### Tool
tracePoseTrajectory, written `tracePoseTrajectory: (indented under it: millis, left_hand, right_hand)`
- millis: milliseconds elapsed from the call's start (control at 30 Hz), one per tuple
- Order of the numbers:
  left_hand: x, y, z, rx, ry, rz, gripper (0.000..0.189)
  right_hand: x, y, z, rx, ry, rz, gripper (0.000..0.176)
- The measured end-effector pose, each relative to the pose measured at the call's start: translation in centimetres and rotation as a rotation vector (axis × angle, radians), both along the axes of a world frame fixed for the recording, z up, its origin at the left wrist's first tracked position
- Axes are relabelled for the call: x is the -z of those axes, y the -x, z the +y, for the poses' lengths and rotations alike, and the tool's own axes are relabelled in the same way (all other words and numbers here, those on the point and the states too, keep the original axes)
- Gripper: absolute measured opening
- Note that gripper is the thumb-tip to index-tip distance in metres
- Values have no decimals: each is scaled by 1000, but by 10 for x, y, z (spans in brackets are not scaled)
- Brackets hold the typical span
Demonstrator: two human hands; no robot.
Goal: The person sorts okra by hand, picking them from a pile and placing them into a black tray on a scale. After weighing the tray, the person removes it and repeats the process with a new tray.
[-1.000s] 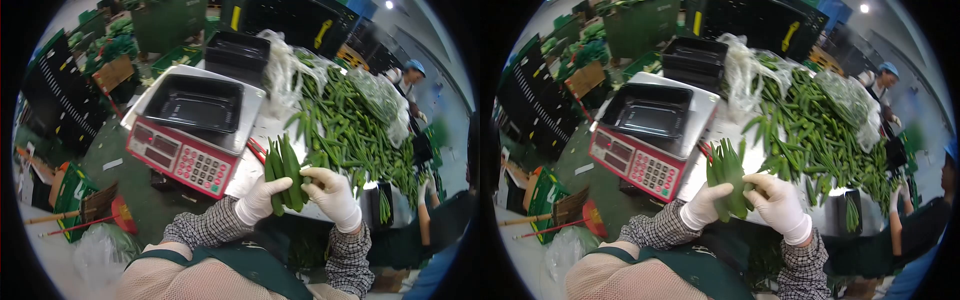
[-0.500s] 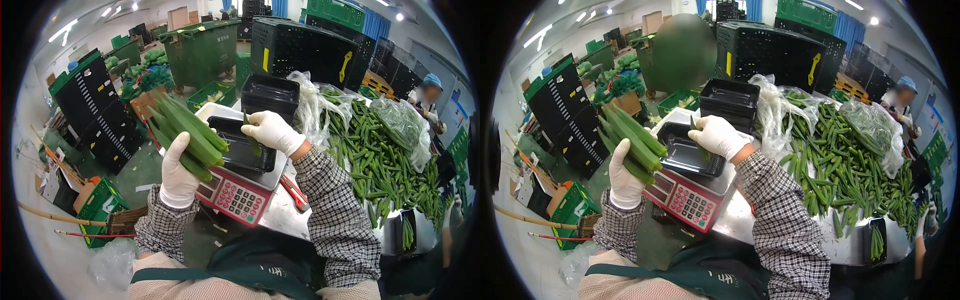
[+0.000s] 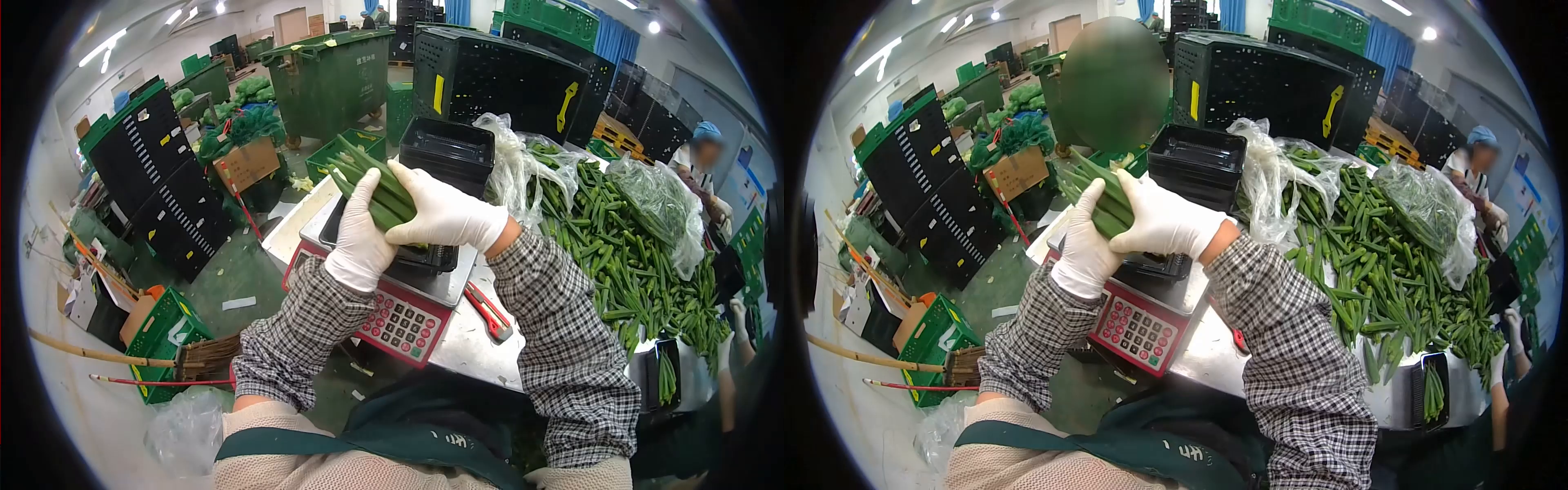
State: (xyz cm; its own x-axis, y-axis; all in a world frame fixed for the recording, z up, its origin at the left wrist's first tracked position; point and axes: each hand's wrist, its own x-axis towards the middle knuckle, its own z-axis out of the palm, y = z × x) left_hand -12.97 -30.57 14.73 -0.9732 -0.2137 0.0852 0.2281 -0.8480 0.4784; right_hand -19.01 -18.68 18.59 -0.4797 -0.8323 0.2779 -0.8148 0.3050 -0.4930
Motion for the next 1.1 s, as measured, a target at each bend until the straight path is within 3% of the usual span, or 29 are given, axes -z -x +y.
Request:
tracePoseTrajectory:
  millis: [67,267,400,500,567,633,700,867,1000,1100]
  left_hand:
    - [13,9,0,61,-29,27,36]
    - [28,-4,-14,242,34,-205,52]
    - [18,-27,-35,365,108,-205,47]
    - [0,-51,-44,165,235,-234,41]
    - [6,-45,-71,21,365,-97,36]
    - [-19,-50,-71,-139,535,-3,38]
    - [-25,-39,-79,-213,702,3,43]
    - [-31,-16,-72,-99,1295,85,31]
    - [-23,-27,-29,-89,1324,298,25]
    - [-5,-54,17,86,1295,435,19]
  right_hand:
    - [3,19,3,-104,-14,-146,88]
    - [30,51,15,-31,-177,-290,73]
    - [27,44,10,-3,-252,-216,60]
    - [33,44,16,-19,-12,-213,61]
    - [32,47,20,-2,129,-325,50]
    - [15,36,30,43,163,-359,46]
    - [18,38,41,104,210,-304,42]
    - [16,15,95,230,212,-231,33]
    - [43,5,166,440,233,-269,28]
    - [89,0,213,629,143,-199,24]
